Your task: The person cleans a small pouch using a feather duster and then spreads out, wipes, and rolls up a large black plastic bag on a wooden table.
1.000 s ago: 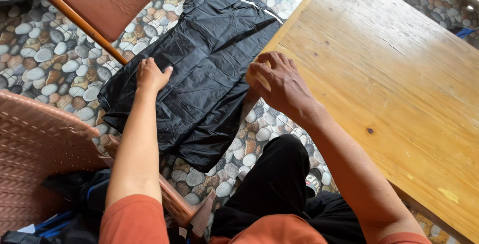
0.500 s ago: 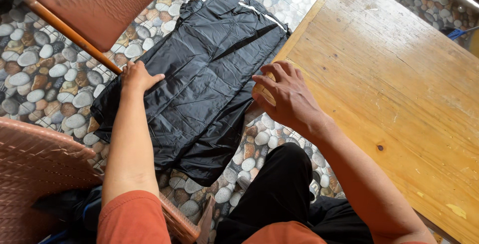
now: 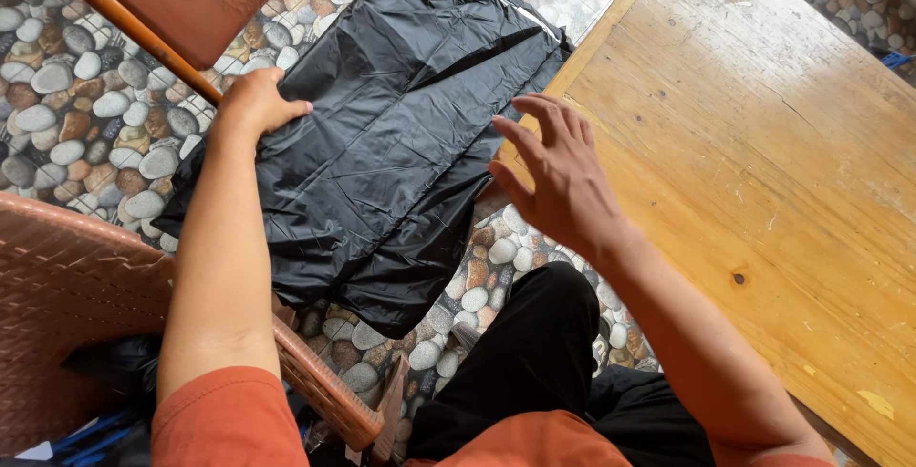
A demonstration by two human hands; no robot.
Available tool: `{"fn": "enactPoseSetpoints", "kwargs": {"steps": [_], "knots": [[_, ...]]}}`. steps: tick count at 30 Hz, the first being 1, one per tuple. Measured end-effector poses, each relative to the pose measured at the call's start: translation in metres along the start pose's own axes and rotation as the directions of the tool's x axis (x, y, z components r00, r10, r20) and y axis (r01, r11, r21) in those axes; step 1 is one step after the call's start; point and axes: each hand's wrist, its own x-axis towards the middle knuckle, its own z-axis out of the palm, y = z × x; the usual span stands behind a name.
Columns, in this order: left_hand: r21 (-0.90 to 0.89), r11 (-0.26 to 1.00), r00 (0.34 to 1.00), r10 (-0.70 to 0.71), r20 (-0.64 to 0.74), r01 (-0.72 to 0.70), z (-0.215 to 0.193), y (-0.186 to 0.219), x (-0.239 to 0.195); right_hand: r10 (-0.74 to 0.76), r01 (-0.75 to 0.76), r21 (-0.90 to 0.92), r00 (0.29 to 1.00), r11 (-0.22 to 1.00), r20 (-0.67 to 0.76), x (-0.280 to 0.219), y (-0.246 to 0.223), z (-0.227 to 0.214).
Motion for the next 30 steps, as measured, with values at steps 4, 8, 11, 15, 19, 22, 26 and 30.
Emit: {"fn": "enactPoseSetpoints", "kwargs": {"steps": [4, 8, 11, 15, 19, 22, 26, 30], "knots": [[-0.041, 0.996, 0.997, 0.074, -0.002, -0.074, -0.012, 0.002, -0.008, 0.081, -0.055, 0.465, 0.996, 0.884, -0.036, -0.016, -0.054, 0.041], [-0.117, 0.993, 1.000, 0.003, -0.001, -0.003, -0.008, 0.001, -0.014, 0.573, -0.586, 0.793, 0.711, 0.166, 0.407, -0.024, -0.059, 0.161], [-0.167, 0.986, 1.000, -0.021, 0.008, 0.022, -0.005, -0.003, -0.016, 0.698, -0.609, 0.758, 0.437, -0.235, 0.567, -0.008, -0.038, 0.211], [-0.150, 0.986, 0.997, -0.065, 0.039, 0.071, -0.005, -0.007, -0.020, 0.635, -0.518, 0.673, 0.286, -0.528, 0.718, 0.003, -0.021, 0.229], [-0.097, 0.984, 0.984, -0.141, 0.106, 0.152, -0.004, -0.022, -0.030, 0.622, -0.614, 0.607, 0.228, -0.505, 0.749, 0.008, -0.019, 0.236], [-0.099, 0.972, 0.972, -0.201, 0.123, 0.214, 0.003, -0.037, -0.033, 0.627, -0.603, 0.595, 0.192, -0.532, 0.755, 0.020, -0.021, 0.230], [-0.191, 0.950, 0.966, -0.227, 0.127, 0.248, 0.011, -0.047, -0.034, 0.595, -0.518, 0.621, 0.243, -0.588, 0.766, 0.037, -0.023, 0.225], [-0.242, 0.929, 0.956, -0.246, 0.158, 0.279, 0.017, -0.054, -0.029, 0.422, -0.629, 0.267, 0.722, 0.730, 0.548, 0.034, 0.004, 0.238]]}}
